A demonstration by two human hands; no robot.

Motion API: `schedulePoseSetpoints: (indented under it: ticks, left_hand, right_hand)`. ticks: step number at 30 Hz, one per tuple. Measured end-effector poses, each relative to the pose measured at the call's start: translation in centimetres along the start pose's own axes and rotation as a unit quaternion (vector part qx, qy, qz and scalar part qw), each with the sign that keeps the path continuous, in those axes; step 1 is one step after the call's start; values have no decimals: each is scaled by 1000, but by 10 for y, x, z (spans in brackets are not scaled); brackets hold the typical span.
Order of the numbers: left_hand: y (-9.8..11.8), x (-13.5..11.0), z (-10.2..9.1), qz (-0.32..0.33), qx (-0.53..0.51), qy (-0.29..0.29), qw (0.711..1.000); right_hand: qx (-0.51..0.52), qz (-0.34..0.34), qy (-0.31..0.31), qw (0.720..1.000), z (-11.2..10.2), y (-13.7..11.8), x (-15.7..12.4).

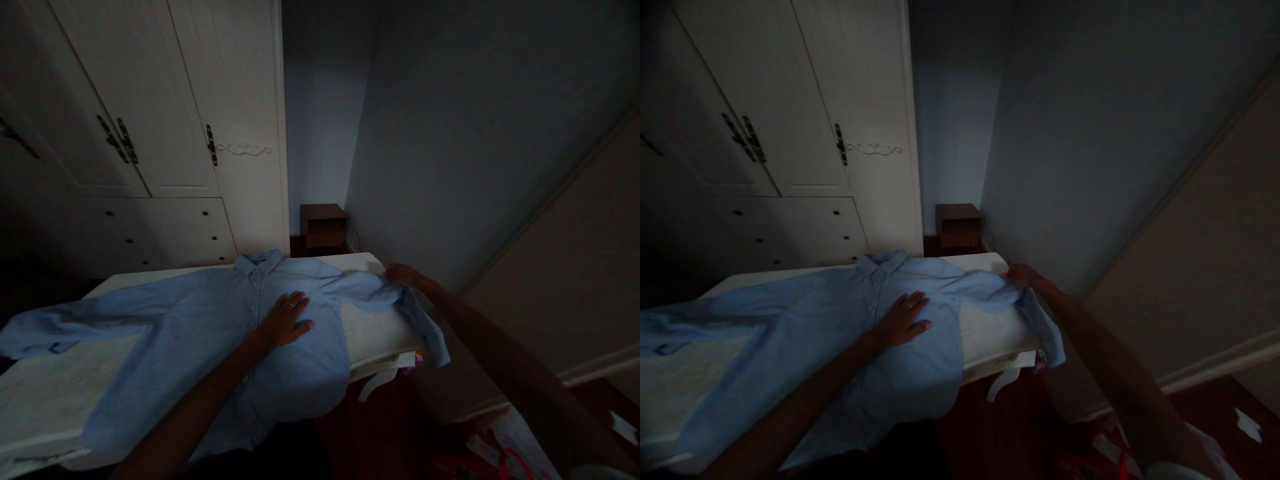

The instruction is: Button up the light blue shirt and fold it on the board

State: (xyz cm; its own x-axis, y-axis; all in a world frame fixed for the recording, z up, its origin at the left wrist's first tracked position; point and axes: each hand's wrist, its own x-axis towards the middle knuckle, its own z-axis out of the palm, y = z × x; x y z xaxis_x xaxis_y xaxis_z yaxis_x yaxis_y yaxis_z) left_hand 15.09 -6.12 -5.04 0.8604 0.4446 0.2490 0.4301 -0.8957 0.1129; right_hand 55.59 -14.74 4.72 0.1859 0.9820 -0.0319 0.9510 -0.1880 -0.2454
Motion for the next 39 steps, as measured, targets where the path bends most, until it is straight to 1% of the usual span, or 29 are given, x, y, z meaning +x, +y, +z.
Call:
schedulePoseSetpoints:
  ticks: [3, 6, 8, 10, 12, 13, 15, 16, 17, 19, 21, 22, 25, 28, 32, 35, 39]
  left_hand:
    - [6, 0, -3, -7, -5, -17, 1000]
    - [13, -1, -6, -18, -12, -22, 1000]
    - [16, -3, -8, -12, -24, -27, 999]
    - [12, -4, -14, 3, -43, -20, 999]
    - [-3, -6, -25, -9, -55, 15, 998]
    - [-15, -8, -33, -34, -55, 37, 997]
    - [-50, -14, -53, -126, -37, 68, 989]
    - [-71, -19, -64, -182, -21, 68, 981]
    - [-93, -25, -75, -254, 3, 65, 965]
    - [-138, -40, -97, -328, 30, 67, 942]
    - [-178, -58, -113, -383, 47, 54, 921]
    - [-195, -67, -118, -403, 51, 43, 913]
    - [-233, -88, -122, -434, 51, 8, 899]
    - [-256, -96, -116, -435, 41, -19, 899]
    - [-277, -98, -112, -427, 26, -35, 903]
    - [-286, -103, -114, -448, 34, -25, 893]
    - [-290, -110, -113, -481, 47, -13, 875]
  right_hand:
    - [11, -67, 7, 998, 23, -26, 9]
    - [25, -135, 10, 990, 42, -68, 28]
    - [20, -161, 17, 987, 53, -100, 47]
    - [7, -155, 22, 988, 62, -130, 69]
    - [2, -142, 21, 990, 70, -154, 91]
    - [3, -136, 19, 991, 74, -163, 102]
    - [6, -122, 16, 992, 80, -175, 122]
    - [8, -113, 15, 993, 83, -178, 131]
    - [9, -104, 13, 994, 86, -180, 140]
    - [13, -91, 7, 996, 89, -183, 154]
    - [19, -89, -4, 996, 92, -183, 166]
    - [24, -92, -11, 995, 92, -183, 170]
    - [42, -105, -24, 993, 93, -184, 181]
    - [65, -114, -12, 991, 92, -182, 188]
    - [85, -111, 14, 990, 97, -176, 191]
    - [86, -98, 31, 991, 105, -172, 189]
    - [84, -90, 47, 991, 115, -172, 184]
